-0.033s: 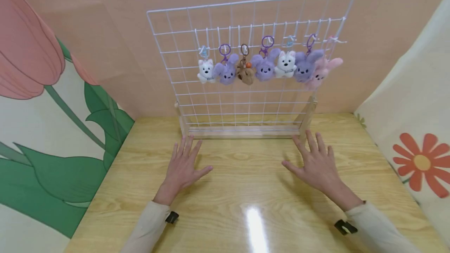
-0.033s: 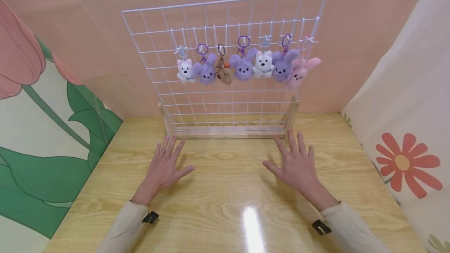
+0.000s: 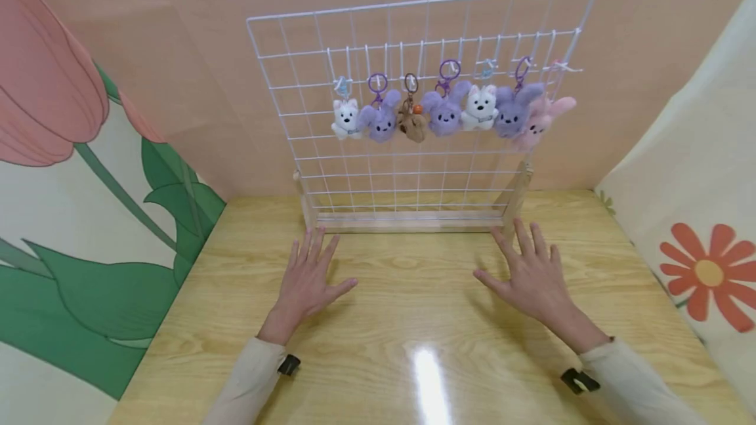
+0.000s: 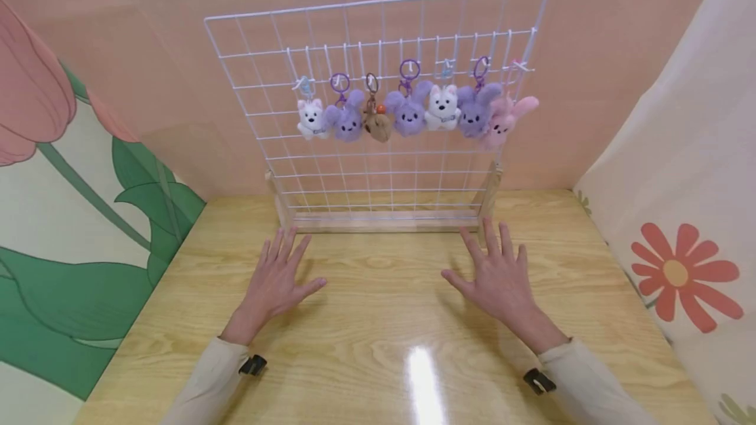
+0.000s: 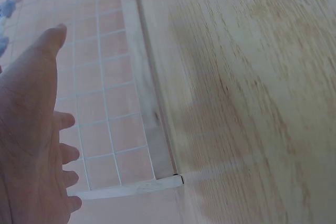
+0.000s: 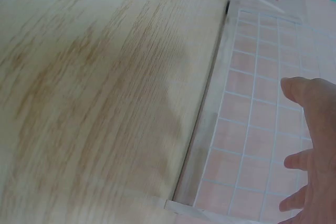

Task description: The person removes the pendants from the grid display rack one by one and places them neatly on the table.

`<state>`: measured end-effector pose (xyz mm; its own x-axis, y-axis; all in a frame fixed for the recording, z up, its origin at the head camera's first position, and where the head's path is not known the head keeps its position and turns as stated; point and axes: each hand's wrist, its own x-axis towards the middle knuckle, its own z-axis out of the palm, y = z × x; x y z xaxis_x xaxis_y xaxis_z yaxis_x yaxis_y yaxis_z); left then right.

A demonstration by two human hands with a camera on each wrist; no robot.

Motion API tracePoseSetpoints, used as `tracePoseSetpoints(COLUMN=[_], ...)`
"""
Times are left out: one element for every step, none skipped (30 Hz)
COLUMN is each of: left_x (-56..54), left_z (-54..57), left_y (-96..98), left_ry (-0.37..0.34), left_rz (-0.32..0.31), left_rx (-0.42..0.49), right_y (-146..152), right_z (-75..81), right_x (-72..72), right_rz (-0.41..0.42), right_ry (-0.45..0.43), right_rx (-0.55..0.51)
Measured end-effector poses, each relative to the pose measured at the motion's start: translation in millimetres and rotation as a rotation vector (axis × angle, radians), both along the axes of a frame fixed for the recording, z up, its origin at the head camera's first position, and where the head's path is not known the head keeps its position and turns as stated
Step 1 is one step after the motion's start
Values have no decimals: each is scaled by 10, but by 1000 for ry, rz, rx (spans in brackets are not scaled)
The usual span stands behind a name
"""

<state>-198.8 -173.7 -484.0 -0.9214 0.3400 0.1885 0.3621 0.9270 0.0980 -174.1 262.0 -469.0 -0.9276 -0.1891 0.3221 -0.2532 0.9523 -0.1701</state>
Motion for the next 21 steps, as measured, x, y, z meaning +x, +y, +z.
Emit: tracePoseSetpoints(left_x=[3, 4, 6, 7, 7, 7, 6, 3, 0, -4, -9, -13, -18, -23, -29, -36, -43, -51, -61, -70, -81], left_z=[2, 4, 7, 12, 19, 26, 33, 40, 47, 55, 63, 71, 80, 92, 103, 113, 124, 134, 145, 155, 159], left_y=[0, -1, -2, -3, -5, -9, -12, -16, -20, -25, -30, -36, -41, -47, -53, -59, -65, -72, -79, -87, -97], left_ry=[-1, -2, -2, -4, -1, 3, 6, 10, 13, 16, 17, 16, 13, 7, 5, 0, -5, -4, -6, -6, -2], left_rz=[0, 0, 0, 0, 0, 0, -2, -2, -5, -5, -4, -5, -4, -1, 2, 5, 6, 6, 7, 6, 6], left_rx=[0, -2, -1, -2, -2, -1, 4, 7, 16, 21, 26, 35, 42, 46, 51, 54, 59, 61, 65, 69, 71], right_y=[-1, -1, -1, -2, -1, 0, 3, 6, 9, 11, 14, 17, 22, 27, 34, 41, 49, 58, 65, 72, 78], right_z=[-1, -2, -1, 1, 5, 11, 20, 30, 40, 50, 59, 67, 74, 81, 88, 94, 100, 105, 111, 117, 122], right_x=[1, 4, 7, 10, 13, 17, 21, 26, 29, 32, 34, 37, 39, 39, 39, 39, 39, 39, 36, 33, 31], right_rz=[0, 1, 2, 3, 5, 6, 7, 9, 10, 12, 15, 17, 20, 22, 24, 25, 26, 26, 28, 30, 33], right_ry=[0, 0, 0, 2, 6, 9, 13, 16, 20, 23, 27, 27, 29, 31, 32, 34, 35, 35, 39, 41, 42], right_rx=[1, -1, -2, -3, -7, -10, -12, -15, -16, -16, -17, -16, -14, -11, -9, -8, -7, -6, -5, -7, -10])
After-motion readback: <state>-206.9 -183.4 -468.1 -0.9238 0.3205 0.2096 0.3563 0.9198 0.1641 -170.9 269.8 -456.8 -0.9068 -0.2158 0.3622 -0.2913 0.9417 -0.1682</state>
